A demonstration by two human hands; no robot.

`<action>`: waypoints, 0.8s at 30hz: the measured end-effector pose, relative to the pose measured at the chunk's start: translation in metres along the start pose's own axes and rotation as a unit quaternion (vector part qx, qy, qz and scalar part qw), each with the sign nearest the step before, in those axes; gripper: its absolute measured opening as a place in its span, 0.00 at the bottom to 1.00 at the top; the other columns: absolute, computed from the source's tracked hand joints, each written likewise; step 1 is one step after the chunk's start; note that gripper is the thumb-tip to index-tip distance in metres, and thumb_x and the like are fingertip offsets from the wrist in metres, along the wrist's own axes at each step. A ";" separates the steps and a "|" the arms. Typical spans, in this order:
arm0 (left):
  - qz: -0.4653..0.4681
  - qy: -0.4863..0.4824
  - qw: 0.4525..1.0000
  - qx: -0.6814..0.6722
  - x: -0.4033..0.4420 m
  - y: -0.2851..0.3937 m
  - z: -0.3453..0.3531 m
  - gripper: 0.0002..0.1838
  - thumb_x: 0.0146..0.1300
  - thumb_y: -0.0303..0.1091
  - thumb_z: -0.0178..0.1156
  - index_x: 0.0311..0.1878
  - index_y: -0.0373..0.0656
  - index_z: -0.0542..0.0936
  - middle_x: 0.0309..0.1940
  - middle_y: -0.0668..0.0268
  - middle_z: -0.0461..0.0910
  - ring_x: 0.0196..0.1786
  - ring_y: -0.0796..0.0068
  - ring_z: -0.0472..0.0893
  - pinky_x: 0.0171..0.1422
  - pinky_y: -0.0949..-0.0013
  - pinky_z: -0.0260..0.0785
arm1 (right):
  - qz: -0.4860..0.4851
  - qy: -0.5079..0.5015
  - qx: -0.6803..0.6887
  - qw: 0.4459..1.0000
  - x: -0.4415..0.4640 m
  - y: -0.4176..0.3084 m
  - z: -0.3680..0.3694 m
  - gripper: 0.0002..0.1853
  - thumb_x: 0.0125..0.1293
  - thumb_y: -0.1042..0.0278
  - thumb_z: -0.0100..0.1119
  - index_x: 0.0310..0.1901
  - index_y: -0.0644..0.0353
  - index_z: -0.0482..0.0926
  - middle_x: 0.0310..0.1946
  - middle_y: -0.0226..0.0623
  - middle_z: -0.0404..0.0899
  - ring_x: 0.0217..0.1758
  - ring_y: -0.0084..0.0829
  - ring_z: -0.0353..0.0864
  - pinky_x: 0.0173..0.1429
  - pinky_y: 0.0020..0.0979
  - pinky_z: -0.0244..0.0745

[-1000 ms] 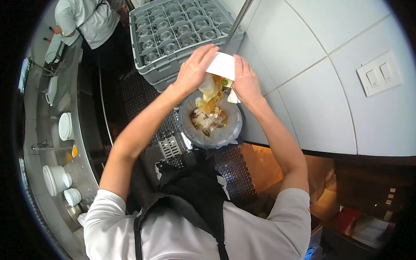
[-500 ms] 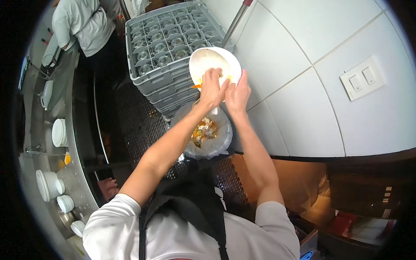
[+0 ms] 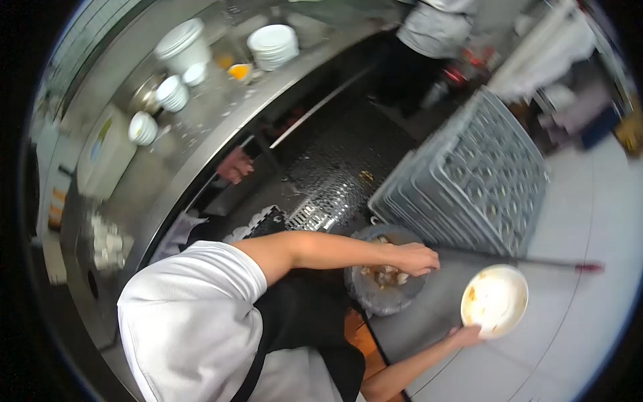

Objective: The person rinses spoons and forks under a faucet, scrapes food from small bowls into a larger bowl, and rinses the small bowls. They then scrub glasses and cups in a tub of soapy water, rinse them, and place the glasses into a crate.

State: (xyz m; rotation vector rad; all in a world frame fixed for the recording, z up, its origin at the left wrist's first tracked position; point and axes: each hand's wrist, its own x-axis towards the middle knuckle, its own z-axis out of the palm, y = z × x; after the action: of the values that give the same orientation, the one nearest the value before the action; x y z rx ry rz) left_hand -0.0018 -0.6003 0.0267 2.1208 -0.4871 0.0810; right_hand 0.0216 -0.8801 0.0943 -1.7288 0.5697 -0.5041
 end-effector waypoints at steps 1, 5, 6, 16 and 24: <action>-0.030 0.031 0.999 -0.017 -0.025 -0.006 -0.035 0.14 0.56 0.33 0.55 0.46 0.41 0.80 0.43 0.56 0.79 0.51 0.56 0.77 0.56 0.58 0.70 | 0.020 -0.029 0.046 0.998 -0.015 -0.009 0.011 0.29 0.55 0.75 0.44 0.61 0.75 0.61 0.50 0.58 0.72 0.47 0.47 0.79 0.44 0.42 0.81; -0.188 0.300 0.935 0.005 -0.169 -0.051 -0.167 0.11 0.56 0.33 0.59 0.41 0.44 0.82 0.39 0.58 0.81 0.45 0.60 0.81 0.50 0.61 0.73 | 0.069 -0.171 0.158 0.970 -0.083 -0.039 0.068 0.32 0.52 0.74 0.44 0.62 0.75 0.60 0.51 0.56 0.72 0.50 0.49 0.78 0.48 0.46 0.82; -0.229 0.384 0.894 0.037 -0.214 -0.062 -0.201 0.09 0.55 0.32 0.61 0.39 0.44 0.83 0.37 0.57 0.81 0.42 0.61 0.81 0.47 0.63 0.74 | 0.079 -0.211 0.174 0.959 -0.095 -0.044 0.091 0.32 0.52 0.74 0.44 0.62 0.75 0.60 0.51 0.56 0.72 0.51 0.49 0.78 0.48 0.47 0.82; -0.449 0.814 0.364 0.048 -0.593 -0.079 -0.453 0.12 0.59 0.36 0.57 0.40 0.37 0.77 0.29 0.61 0.80 0.26 0.71 0.79 0.28 0.68 0.71 | 0.167 -0.557 0.202 0.788 -0.285 -0.112 0.412 0.30 0.51 0.75 0.48 0.60 0.70 0.64 0.53 0.51 0.73 0.52 0.48 0.78 0.51 0.53 0.79; -0.653 0.636 0.168 0.375 -0.814 -0.087 -0.420 0.19 0.60 0.42 0.59 0.49 0.38 0.76 0.43 0.56 0.79 0.45 0.61 0.78 0.50 0.61 0.71 | 0.205 -0.697 0.176 0.664 -0.460 -0.152 0.617 0.30 0.56 0.78 0.46 0.63 0.71 0.58 0.56 0.52 0.70 0.53 0.51 0.77 0.50 0.55 0.80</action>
State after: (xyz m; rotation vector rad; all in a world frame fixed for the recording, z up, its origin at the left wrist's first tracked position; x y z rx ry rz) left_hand -0.6648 0.0375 0.0008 1.4326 2.8099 1.0935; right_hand 0.0507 -0.0965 0.0920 -1.0778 -0.2917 0.9906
